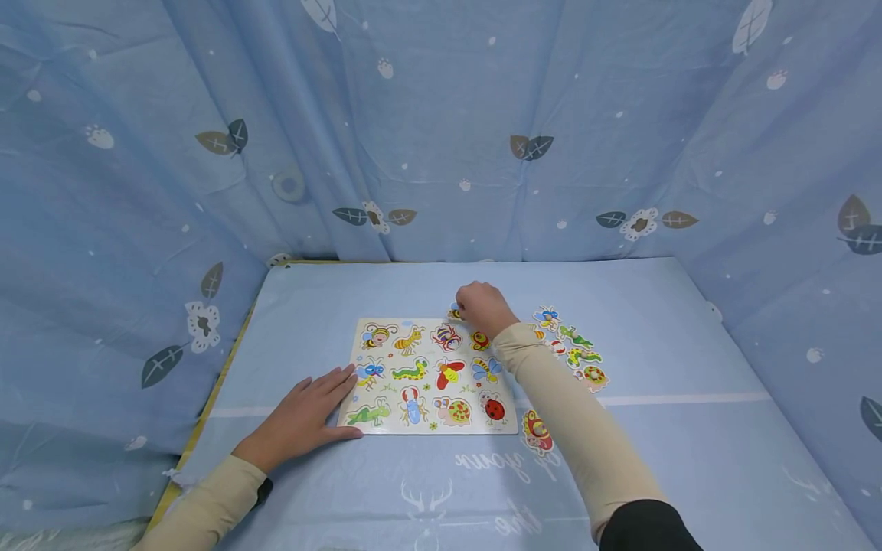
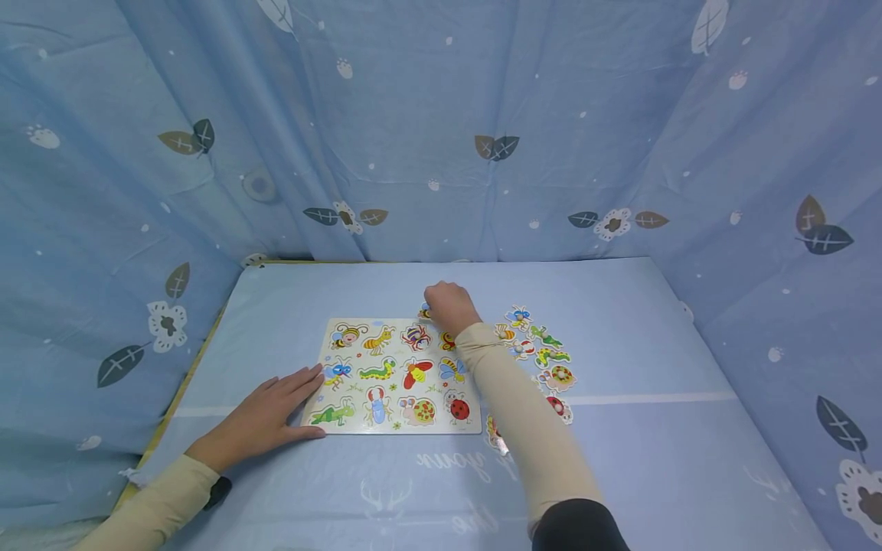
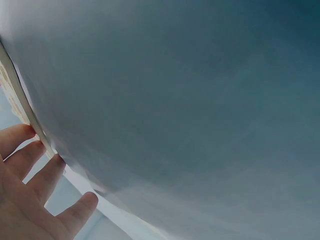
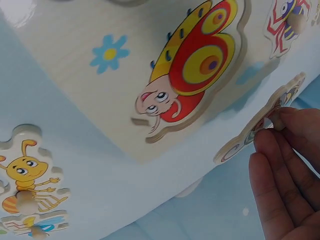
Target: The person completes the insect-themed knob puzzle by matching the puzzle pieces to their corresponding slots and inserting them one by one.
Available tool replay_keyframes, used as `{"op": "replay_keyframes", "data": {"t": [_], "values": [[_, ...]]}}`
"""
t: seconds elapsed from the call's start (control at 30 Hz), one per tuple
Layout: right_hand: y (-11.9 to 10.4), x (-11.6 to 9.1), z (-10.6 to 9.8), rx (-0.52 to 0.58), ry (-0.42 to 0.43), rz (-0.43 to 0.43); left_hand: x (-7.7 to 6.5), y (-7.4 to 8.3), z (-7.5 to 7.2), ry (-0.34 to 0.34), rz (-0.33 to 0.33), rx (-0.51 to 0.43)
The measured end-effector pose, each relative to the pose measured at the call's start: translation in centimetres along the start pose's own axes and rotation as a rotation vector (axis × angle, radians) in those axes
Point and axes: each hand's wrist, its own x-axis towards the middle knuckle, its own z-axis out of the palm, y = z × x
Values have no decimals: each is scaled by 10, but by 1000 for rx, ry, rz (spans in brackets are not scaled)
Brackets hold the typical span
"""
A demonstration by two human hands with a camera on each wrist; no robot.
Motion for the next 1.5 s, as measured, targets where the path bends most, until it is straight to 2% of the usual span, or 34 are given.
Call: {"op": "replay_keyframes", "data": {"t": [0.37, 0.9, 1.5], "values": [[-15, 1, 0, -21, 37, -64, 0, -1, 0, -10, -6, -5], [-32, 6, 7, -52, 58, -119, -1, 1, -1, 7, 9, -9], [-55, 9, 9, -56, 74, -177, 0, -1, -3, -13, 6, -11]]}}
